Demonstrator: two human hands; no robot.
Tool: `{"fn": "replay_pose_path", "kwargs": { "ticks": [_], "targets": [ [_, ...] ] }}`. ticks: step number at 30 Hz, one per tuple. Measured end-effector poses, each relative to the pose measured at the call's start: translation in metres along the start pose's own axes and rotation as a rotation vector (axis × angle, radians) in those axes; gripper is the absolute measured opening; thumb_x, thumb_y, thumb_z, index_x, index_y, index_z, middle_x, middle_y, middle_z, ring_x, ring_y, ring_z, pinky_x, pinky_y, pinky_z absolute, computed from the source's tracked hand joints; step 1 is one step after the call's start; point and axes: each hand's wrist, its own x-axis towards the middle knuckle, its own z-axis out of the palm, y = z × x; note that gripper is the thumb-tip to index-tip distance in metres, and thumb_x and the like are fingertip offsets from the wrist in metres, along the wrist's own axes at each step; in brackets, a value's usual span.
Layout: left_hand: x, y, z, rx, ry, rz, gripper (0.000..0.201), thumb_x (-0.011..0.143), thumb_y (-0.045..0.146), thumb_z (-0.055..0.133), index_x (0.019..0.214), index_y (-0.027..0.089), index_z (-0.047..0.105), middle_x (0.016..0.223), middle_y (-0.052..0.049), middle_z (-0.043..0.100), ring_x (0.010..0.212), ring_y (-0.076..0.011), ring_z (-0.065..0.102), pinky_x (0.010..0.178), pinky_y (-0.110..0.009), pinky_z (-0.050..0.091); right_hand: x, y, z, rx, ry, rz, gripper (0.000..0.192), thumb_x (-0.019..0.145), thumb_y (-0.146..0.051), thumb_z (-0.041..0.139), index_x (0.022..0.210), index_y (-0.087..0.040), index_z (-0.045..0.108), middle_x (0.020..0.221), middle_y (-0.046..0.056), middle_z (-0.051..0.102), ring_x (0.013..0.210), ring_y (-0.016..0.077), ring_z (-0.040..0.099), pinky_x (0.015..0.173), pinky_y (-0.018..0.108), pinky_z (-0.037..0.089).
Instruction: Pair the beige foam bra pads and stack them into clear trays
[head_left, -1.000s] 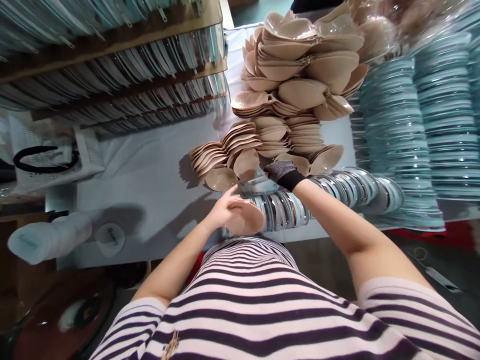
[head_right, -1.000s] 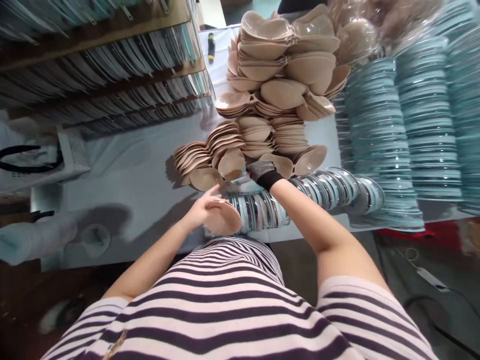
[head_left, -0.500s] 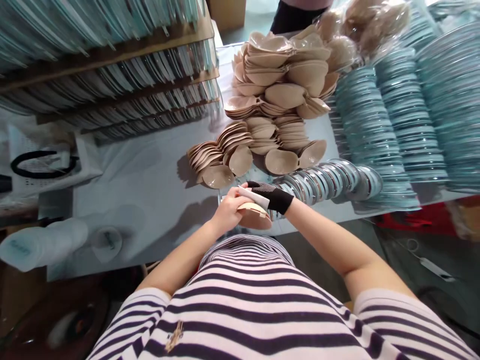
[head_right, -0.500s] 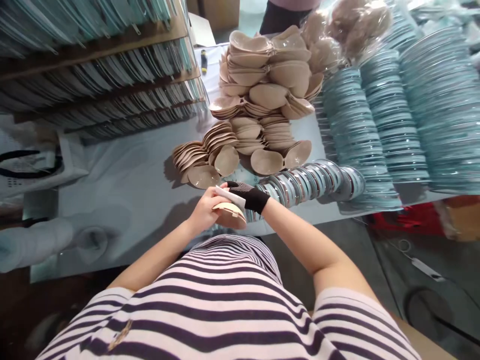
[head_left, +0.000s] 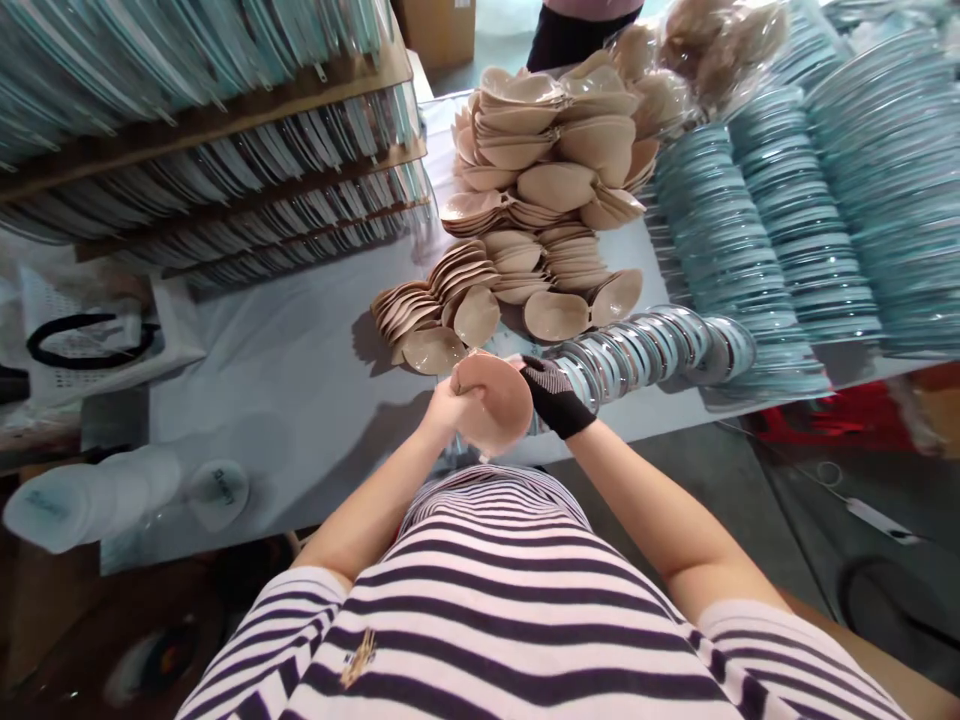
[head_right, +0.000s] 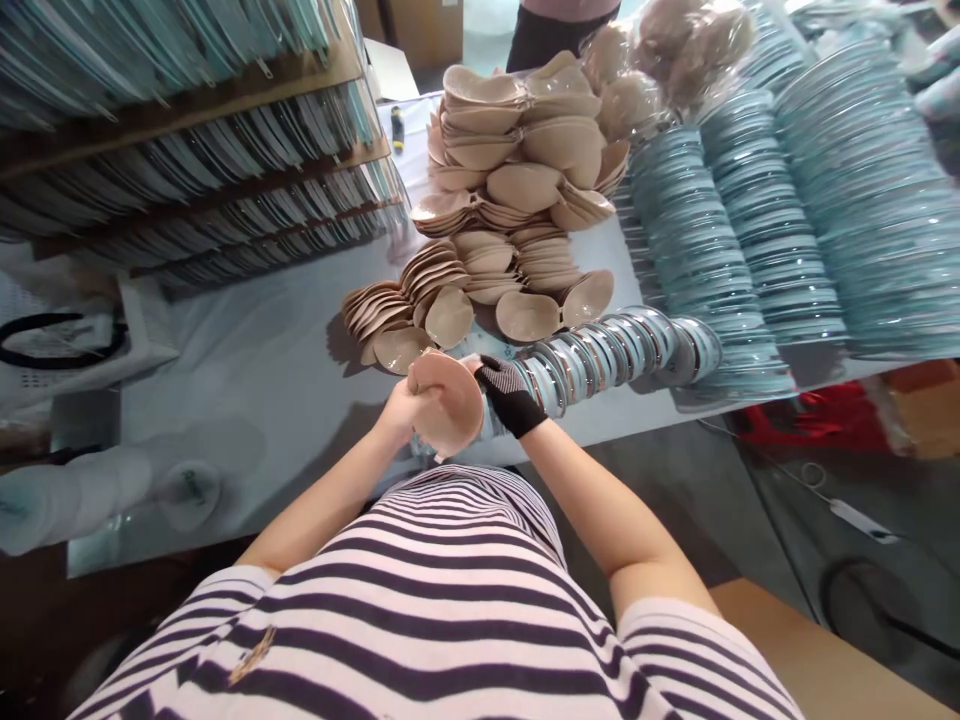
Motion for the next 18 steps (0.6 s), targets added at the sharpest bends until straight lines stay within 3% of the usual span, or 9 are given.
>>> {"fn": "replay_pose_path", "kwargs": {
  "ticks": [2, 4, 5, 7, 9, 10, 12, 15, 18],
  "targets": [
    [0.005, -0.007, -0.002, 0.006, 0.003, -0.057, 0.060, 0.069, 0.034, 0.080, 0.125, 0.016, 0.068, 0.109, -0.012, 0.077, 0.095, -0.0312, 0.072, 0.081, -0.044, 0.059, 0.004, -0.011, -0.014, -0.076, 0.211, -0.018, 0.047, 0.085, -0.061, 0.056, 0.088, -0.016, 0.068, 0.081, 0.004, 0.069, 0.080, 0.0198, 0.061, 0.075, 0.032, 0.051],
    [0.012, -0.015, -0.005, -0.011, 0.023, -0.031, 0.064, 0.070, 0.032, 0.078, 0.131, 0.017, 0.064, 0.115, -0.013, 0.076, 0.096, -0.0306, 0.072, 0.082, -0.044, 0.059, 0.005, -0.026, -0.027, -0.204, 0.252, -0.094, 0.047, 0.092, -0.058, 0.048, 0.090, -0.016, 0.069, 0.085, 0.005, 0.070, 0.081, 0.0207, 0.063, 0.074, 0.032, 0.051],
    [0.015, -0.018, -0.006, -0.019, 0.024, -0.005, 0.065, 0.069, 0.030, 0.078, 0.131, 0.017, 0.064, 0.118, -0.013, 0.075, 0.100, -0.0308, 0.071, 0.085, -0.044, 0.059, 0.005, -0.034, -0.030, -0.301, 0.173, -0.157, 0.045, 0.093, -0.056, 0.047, 0.089, -0.017, 0.070, 0.090, 0.006, 0.072, 0.085, 0.0220, 0.064, 0.077, 0.034, 0.052],
    [0.021, -0.022, -0.007, -0.009, -0.017, 0.005, 0.065, 0.063, 0.025, 0.081, 0.126, 0.018, 0.067, 0.121, -0.011, 0.074, 0.110, -0.0315, 0.068, 0.094, -0.044, 0.056, 0.003, -0.045, -0.027, -0.574, -0.110, -0.316, 0.035, 0.090, -0.048, 0.056, 0.083, -0.018, 0.073, 0.109, 0.010, 0.073, 0.102, 0.0272, 0.064, 0.090, 0.040, 0.051],
    [0.024, -0.023, -0.004, 0.026, -0.104, -0.061, 0.060, 0.060, 0.023, 0.084, 0.118, 0.020, 0.071, 0.119, -0.009, 0.075, 0.116, -0.0322, 0.066, 0.102, -0.045, 0.053, 0.004, -0.050, -0.012, -0.885, -0.373, -0.442, 0.021, 0.084, -0.038, 0.067, 0.080, -0.019, 0.076, 0.134, 0.012, 0.065, 0.124, 0.0340, 0.055, 0.106, 0.050, 0.043],
    [0.025, -0.023, -0.001, 0.022, -0.141, -0.102, 0.054, 0.061, 0.026, 0.085, 0.114, 0.021, 0.073, 0.116, -0.008, 0.076, 0.117, -0.0322, 0.066, 0.103, -0.046, 0.052, 0.006, -0.050, -0.003, -1.019, -0.436, -0.472, 0.016, 0.082, -0.034, 0.070, 0.082, -0.020, 0.077, 0.142, 0.012, 0.060, 0.132, 0.0364, 0.049, 0.110, 0.054, 0.038],
    [0.023, -0.024, 0.004, -0.065, -0.199, -0.162, 0.045, 0.069, 0.043, 0.082, 0.109, 0.022, 0.075, 0.112, -0.008, 0.077, 0.117, -0.0319, 0.066, 0.102, -0.046, 0.053, 0.012, -0.046, 0.013, -1.187, -0.443, -0.470, 0.014, 0.082, -0.029, 0.070, 0.088, -0.019, 0.079, 0.151, 0.013, 0.053, 0.139, 0.0382, 0.041, 0.114, 0.057, 0.032],
    [0.016, -0.026, 0.009, -0.219, -0.255, -0.152, 0.056, 0.077, 0.063, 0.072, 0.113, 0.020, 0.073, 0.115, -0.012, 0.075, 0.116, -0.0316, 0.067, 0.098, -0.045, 0.056, 0.023, -0.036, 0.022, -1.222, -0.402, -0.472, 0.015, 0.083, -0.026, 0.069, 0.091, -0.017, 0.078, 0.152, 0.014, 0.052, 0.140, 0.0385, 0.040, 0.114, 0.058, 0.032],
    [0.011, -0.029, 0.006, -0.129, -0.294, -0.050, 0.062, 0.064, 0.040, 0.087, 0.121, 0.021, 0.069, 0.124, -0.010, 0.072, 0.117, -0.0298, 0.066, 0.100, -0.041, 0.054, 0.026, -0.024, 0.015, -1.045, -0.347, -0.521, 0.021, 0.080, -0.026, 0.072, 0.098, -0.017, 0.076, 0.148, 0.015, 0.055, 0.138, 0.0380, 0.043, 0.116, 0.058, 0.032]
  ]
}}
